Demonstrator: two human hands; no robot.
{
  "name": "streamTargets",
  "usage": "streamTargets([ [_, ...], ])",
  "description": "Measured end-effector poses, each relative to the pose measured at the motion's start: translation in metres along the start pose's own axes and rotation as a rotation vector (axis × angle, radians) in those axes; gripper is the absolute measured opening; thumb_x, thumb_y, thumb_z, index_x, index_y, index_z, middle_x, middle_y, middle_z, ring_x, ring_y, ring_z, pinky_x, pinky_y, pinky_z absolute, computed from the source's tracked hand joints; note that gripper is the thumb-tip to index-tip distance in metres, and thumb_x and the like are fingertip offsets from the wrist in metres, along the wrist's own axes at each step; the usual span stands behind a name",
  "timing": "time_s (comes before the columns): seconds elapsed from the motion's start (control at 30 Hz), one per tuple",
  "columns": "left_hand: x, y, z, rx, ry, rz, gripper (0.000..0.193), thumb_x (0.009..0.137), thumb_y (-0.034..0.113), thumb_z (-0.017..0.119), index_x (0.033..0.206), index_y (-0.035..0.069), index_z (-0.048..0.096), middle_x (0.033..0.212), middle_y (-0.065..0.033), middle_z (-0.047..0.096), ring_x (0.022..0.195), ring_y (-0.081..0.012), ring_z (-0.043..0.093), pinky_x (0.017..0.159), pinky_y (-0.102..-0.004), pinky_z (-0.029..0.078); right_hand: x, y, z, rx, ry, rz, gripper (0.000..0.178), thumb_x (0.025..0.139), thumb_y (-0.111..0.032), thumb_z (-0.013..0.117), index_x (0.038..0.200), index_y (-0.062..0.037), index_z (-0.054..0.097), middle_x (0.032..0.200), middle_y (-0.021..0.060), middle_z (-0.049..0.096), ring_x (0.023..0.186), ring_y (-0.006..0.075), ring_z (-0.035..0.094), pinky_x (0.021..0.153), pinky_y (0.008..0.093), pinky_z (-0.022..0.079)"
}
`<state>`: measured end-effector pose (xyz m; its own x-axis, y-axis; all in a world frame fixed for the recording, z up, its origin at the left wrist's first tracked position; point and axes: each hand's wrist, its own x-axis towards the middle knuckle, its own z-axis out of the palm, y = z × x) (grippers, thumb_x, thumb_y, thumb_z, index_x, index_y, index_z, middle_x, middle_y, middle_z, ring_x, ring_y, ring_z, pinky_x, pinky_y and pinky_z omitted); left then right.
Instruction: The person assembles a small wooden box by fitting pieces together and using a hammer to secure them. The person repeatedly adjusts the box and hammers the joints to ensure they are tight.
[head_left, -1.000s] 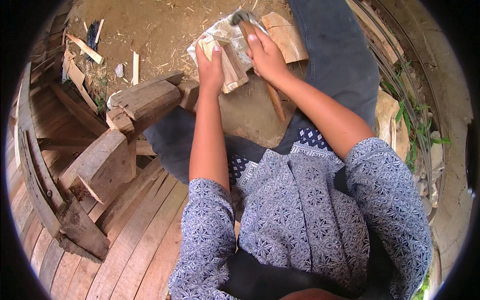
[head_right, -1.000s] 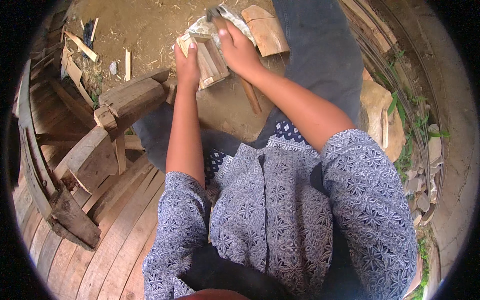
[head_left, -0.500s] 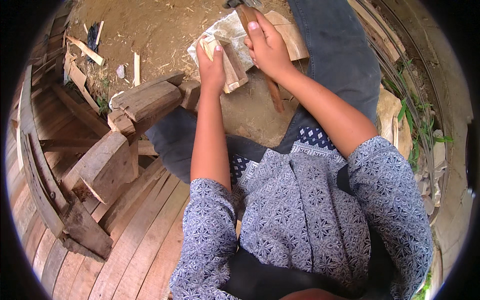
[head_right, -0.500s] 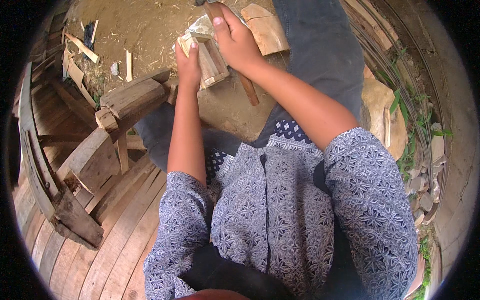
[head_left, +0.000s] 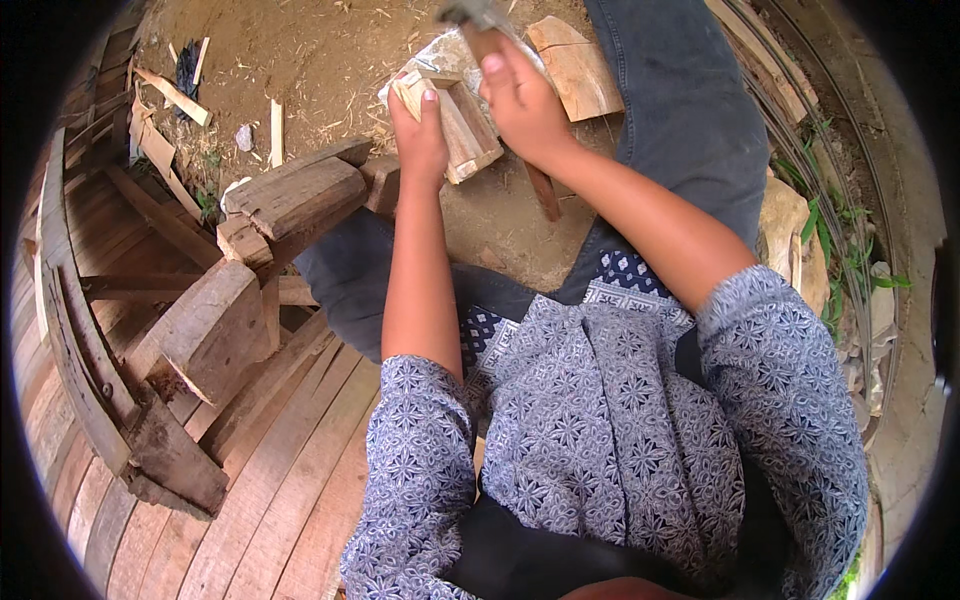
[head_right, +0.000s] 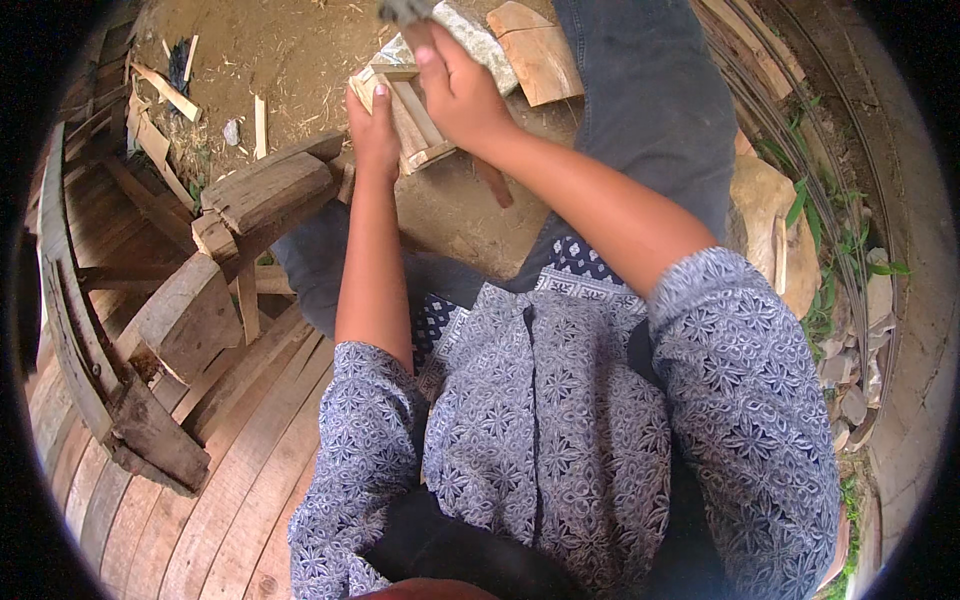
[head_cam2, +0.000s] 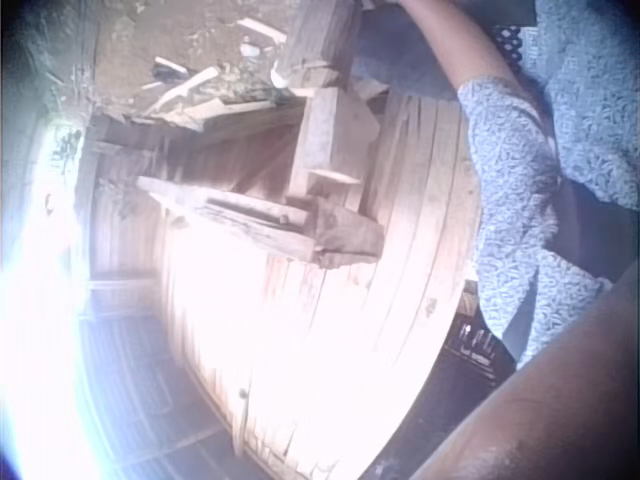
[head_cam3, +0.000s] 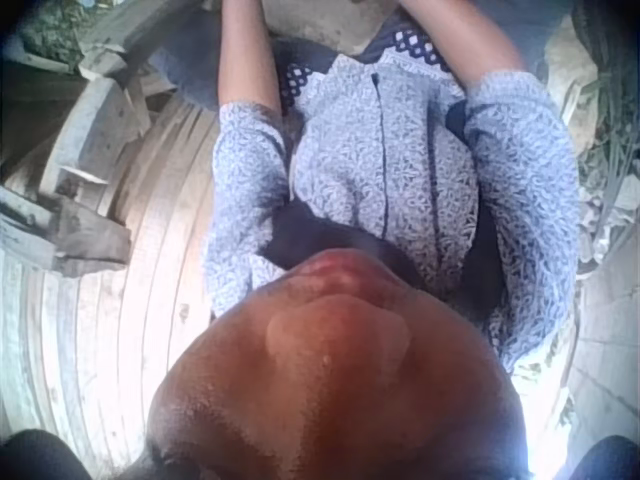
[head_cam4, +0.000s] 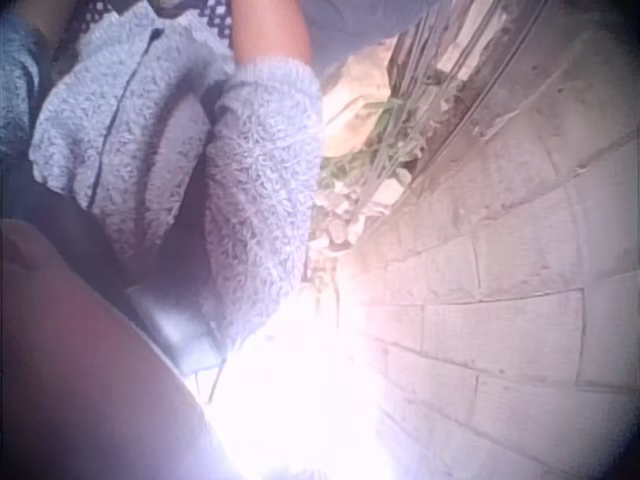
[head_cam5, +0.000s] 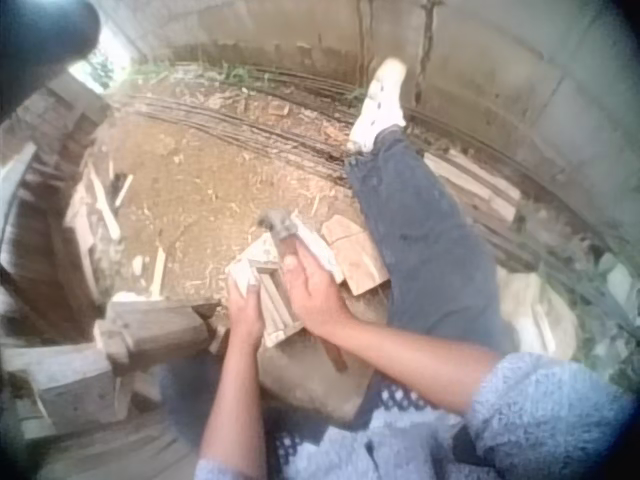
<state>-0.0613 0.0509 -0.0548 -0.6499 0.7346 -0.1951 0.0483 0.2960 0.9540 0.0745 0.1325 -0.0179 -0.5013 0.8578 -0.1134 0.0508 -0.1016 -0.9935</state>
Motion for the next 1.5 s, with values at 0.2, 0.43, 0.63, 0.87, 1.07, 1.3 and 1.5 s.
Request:
streamTargets([
  [0.2,-0.001,0.002,-0.007,0.047,0.076,-0.032,0.053,0.103,0.025,0.051,0.148,0.002,0.034,0.138,-0.0178,0.052,0.125,-0.0265,0.052,0.107,-0.0386,0.040,0.004,0.044,-0.002,-0.066,-0.077,0.138,0.045,0.106,-0.033,0.044,0.143,-0.0085,0.052,0.123,0.0216,0.067,0.115,0.0355,0.064,0.099,0.0403,0.048],
  [0.43,-0.001,-0.005,-0.004,0.071,0.052,0.050,0.052,0.103,0.028,0.050,0.145,0.000,0.037,0.137,-0.0179,0.052,0.124,-0.0262,0.052,0.107,-0.0385,0.040,0.007,0.014,0.013,0.047,-0.003,-0.121,0.045,0.106,-0.032,0.043,0.144,-0.0072,0.050,0.122,0.0246,0.066,0.114,0.0371,0.065,0.096,0.0394,0.049],
  [0.63,-0.006,-0.018,-0.014,-0.033,0.171,-0.066,0.046,0.103,0.024,0.049,0.142,0.000,0.041,0.134,-0.0168,0.054,0.120,-0.0248,0.055,0.103,-0.0383,0.043,0.007,0.046,-0.003,-0.165,-0.075,0.160,0.044,0.105,-0.032,0.045,0.141,-0.0082,0.053,0.123,0.0210,0.067,0.115,0.0356,0.064,0.099,0.0411,0.048],
  [0.87,-0.001,-0.013,-0.018,-0.467,0.117,-0.202,0.037,0.099,0.015,0.058,0.132,0.001,0.050,0.122,-0.0111,0.063,0.107,-0.0205,0.062,0.094,-0.0356,0.050,0.010,0.012,-0.013,-0.001,-0.213,0.301,0.048,0.105,-0.034,0.048,0.145,-0.0075,0.049,0.125,0.0197,0.067,0.113,0.0293,0.065,0.099,0.0389,0.049],
  [1.07,-0.002,-0.008,-0.009,-0.197,0.175,-0.119,0.043,0.091,0.014,0.072,0.126,-0.001,0.052,0.118,-0.0128,0.064,0.102,-0.0193,0.064,0.089,-0.0345,0.052,0.003,0.024,-0.002,-0.234,-0.190,0.123,0.050,0.100,-0.032,0.055,0.143,-0.0070,0.048,0.112,0.0234,0.070,0.104,0.0383,0.068,0.090,0.0444,0.052],
  [1.3,-0.003,-0.022,-0.014,-0.256,0.161,-0.088,0.041,0.093,0.011,0.069,0.127,-0.001,0.050,0.120,-0.0135,0.063,0.104,-0.0199,0.064,0.089,-0.0346,0.053,0.010,0.004,0.014,-0.197,-0.142,-0.155,0.048,0.099,-0.028,0.056,0.141,-0.0068,0.046,0.104,0.0258,0.070,0.097,0.0443,0.068,0.085,0.0481,0.053],
  [1.5,0.004,-0.023,-0.008,-0.111,0.171,-0.025,0.040,0.093,0.011,0.069,0.126,-0.002,0.050,0.118,-0.0134,0.063,0.103,-0.0196,0.063,0.088,-0.0346,0.053,0.012,0.066,-0.013,-0.437,-0.119,0.038,0.050,0.099,-0.029,0.055,0.144,-0.0096,0.045,0.114,0.0275,0.068,0.105,0.0456,0.066,0.091,0.0492,0.052],
])
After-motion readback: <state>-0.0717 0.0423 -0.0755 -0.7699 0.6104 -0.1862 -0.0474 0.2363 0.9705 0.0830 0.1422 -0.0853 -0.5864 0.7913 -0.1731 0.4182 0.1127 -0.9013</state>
